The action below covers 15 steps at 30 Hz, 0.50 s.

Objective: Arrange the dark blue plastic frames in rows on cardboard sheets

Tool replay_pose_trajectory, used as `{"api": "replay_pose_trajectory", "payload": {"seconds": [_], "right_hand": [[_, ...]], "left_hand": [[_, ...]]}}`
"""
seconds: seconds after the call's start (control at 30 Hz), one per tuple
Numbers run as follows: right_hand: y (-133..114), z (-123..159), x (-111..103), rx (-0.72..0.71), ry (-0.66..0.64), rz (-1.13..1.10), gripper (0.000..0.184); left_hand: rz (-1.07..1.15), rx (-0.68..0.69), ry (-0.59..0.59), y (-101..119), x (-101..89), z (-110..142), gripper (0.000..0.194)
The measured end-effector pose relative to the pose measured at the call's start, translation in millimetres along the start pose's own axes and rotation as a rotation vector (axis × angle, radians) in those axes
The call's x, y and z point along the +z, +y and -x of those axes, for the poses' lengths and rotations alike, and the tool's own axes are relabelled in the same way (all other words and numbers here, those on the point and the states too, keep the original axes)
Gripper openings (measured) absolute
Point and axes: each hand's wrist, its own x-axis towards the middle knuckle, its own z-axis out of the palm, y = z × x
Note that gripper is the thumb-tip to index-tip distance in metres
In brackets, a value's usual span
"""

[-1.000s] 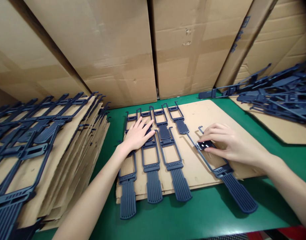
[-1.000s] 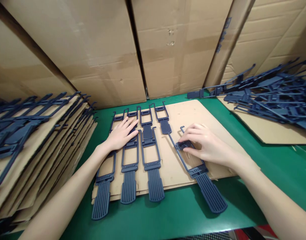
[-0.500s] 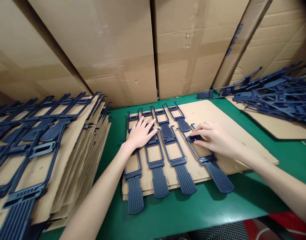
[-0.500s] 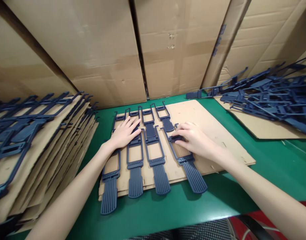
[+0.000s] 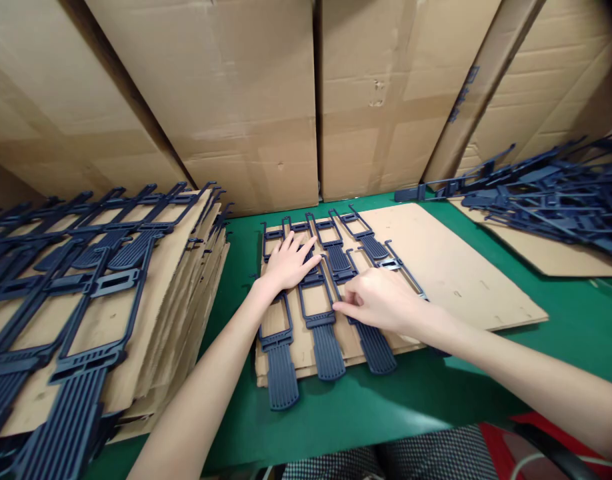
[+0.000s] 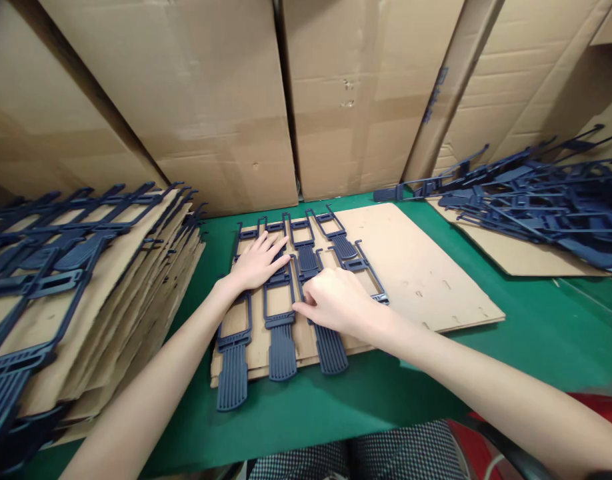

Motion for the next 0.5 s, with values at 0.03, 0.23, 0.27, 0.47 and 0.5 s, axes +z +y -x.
{"api": "replay_pose_trajectory", "payload": {"seconds": [0.03, 0.23, 0.27, 0.47, 0.5], "right_hand": [[-1.9, -3.2, 2.1, 0.022, -0.023, 0.025, 0.034], [-2.6, -13.4, 5.0, 0.120, -0.105, -0.023, 0.027], [-2.7, -13.8, 4.4, 0.128, -0.108, -0.026, 0.024], [7.2, -4.3, -18.0, 0.197, 0.002, -0.078, 0.021], [10.4, -0.2, -24.6, 0.223, 0.023, -0.127, 0.021]], "left_hand": [[0.002, 0.004, 0.005, 0.1, 0.0, 0.1, 0.061], [0.024, 0.001, 0.015, -0.4, 0.3, 1.1, 0.054], [0.026, 0.000, 0.016, -0.6, 0.2, 1.2, 0.054], [0.038, -0.003, 0.011, -0.3, -0.7, 2.3, 0.056], [0.048, -0.003, 0.007, -0.2, -0.8, 2.4, 0.057]]}}
